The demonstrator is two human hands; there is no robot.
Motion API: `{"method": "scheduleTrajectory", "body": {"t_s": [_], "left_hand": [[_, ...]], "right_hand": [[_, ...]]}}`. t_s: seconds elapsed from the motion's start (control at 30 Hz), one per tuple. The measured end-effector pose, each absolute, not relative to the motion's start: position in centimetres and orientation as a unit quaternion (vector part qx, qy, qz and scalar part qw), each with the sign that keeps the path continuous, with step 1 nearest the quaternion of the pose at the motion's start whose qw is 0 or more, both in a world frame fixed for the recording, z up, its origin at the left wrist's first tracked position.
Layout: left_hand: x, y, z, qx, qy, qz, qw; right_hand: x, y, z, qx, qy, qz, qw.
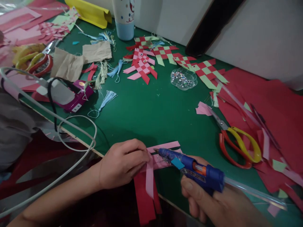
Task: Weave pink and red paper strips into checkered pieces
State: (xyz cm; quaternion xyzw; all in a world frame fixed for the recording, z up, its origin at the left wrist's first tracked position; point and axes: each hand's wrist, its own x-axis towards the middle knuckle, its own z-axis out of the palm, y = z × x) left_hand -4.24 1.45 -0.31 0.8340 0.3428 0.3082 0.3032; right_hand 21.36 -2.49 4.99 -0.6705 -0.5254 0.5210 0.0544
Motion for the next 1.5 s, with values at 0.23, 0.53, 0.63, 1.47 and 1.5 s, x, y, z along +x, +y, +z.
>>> {"method": "scheduleTrajectory", "body": {"t_s": [0.23,0.53,0.63,1.47,1.5], "left_hand": [[-4.1,1.5,-0.1,0.833,0.342,0.32,0.294],[-4.2,1.5,-0.2,0.832,0.341,0.32,0.298],[-4.1,1.6,-0.1,0.833,0.342,0.323,0.292],[-4.2,1.4,-0.4,0.831,0.342,0.322,0.3],[-4.2,1.4,-0.4,0.83,0.342,0.321,0.3]], "right_hand": [[20.2,-2.1,5.7,-0.674,-0.5,0.538,0.078],[20.7,-2.3,5.7,-0.681,-0.528,0.501,0.082],[20.9,-2.4,5.6,-0.685,-0.539,0.484,0.073],[19.1,-2.3,6.6,-0.685,-0.554,0.46,0.106],[19.0,-2.4,6.5,-0.686,-0.56,0.451,0.105]]}}
